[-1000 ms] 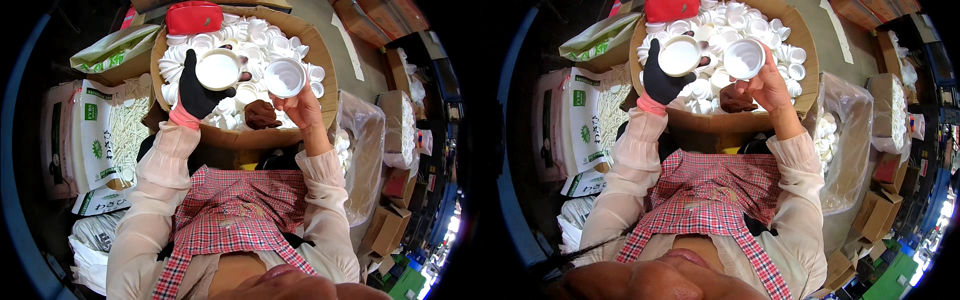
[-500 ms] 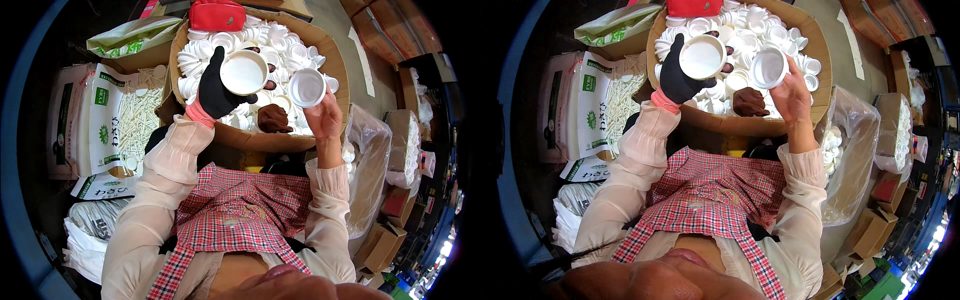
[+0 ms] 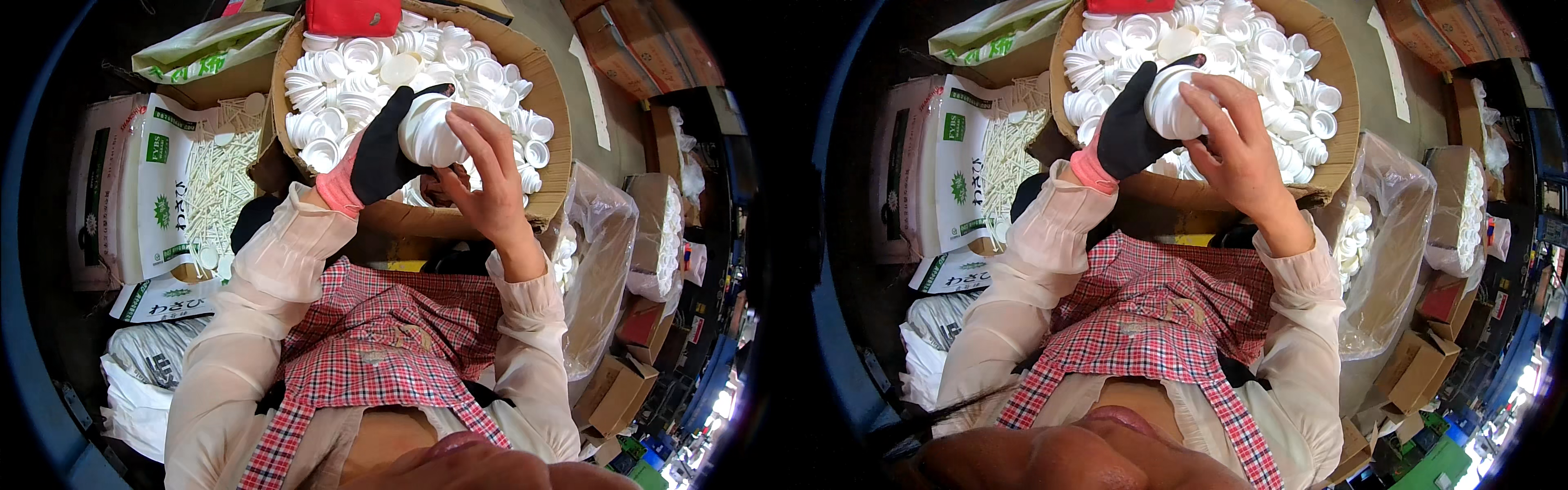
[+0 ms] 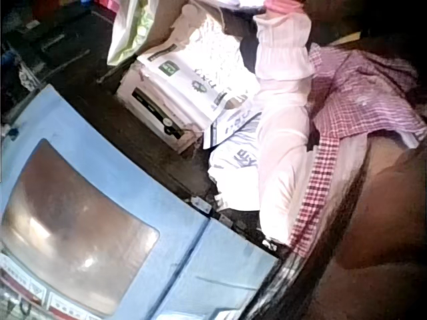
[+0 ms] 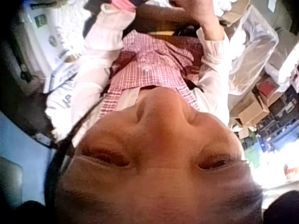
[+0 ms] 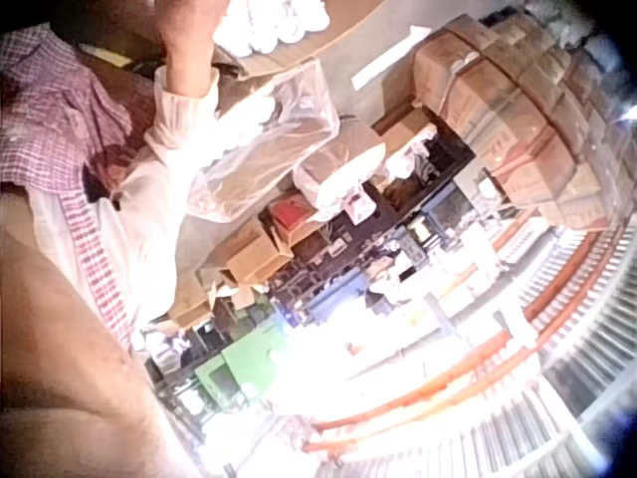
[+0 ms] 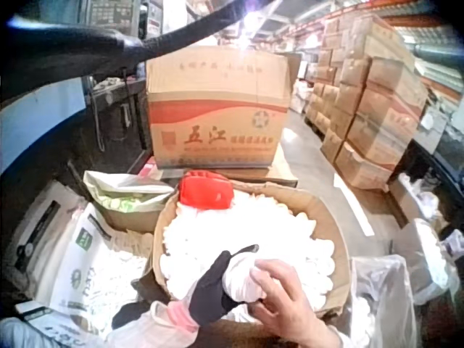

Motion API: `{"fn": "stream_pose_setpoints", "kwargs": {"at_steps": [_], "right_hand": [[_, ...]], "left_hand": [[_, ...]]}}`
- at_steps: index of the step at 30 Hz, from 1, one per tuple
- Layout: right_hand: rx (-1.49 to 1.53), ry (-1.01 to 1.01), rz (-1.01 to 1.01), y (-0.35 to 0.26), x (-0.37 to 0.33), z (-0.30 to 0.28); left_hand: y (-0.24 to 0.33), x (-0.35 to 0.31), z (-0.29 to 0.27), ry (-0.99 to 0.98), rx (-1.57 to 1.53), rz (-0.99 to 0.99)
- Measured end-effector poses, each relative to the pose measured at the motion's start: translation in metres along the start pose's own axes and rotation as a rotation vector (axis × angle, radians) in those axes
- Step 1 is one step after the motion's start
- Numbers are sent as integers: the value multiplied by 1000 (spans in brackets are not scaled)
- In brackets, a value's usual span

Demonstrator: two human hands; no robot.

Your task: The person sits on the floor and repeatedly picks up white plastic lids from a large cardboard box. They place a lid on their left palm and use their right hand to press or adjust it, then return it to the box. The process is repeated continuously throughout the clip.

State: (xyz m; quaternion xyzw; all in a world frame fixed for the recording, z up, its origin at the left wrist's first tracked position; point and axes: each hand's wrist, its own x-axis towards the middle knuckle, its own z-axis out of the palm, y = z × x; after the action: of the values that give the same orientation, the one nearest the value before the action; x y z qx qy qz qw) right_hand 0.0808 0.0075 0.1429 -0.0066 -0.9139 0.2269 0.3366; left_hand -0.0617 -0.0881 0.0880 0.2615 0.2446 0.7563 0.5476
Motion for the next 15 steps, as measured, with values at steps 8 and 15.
{"fn": "stream_pose_setpoints", "kwargs": {"at_steps": [8,15], "right_hand": [[-49,5,53,3,-4,4],[-49,-11,50,4,-5,4]], "left_hand": [[1,-1,2,87,87,7],[2,-2,-4,-85,816,380]]}}
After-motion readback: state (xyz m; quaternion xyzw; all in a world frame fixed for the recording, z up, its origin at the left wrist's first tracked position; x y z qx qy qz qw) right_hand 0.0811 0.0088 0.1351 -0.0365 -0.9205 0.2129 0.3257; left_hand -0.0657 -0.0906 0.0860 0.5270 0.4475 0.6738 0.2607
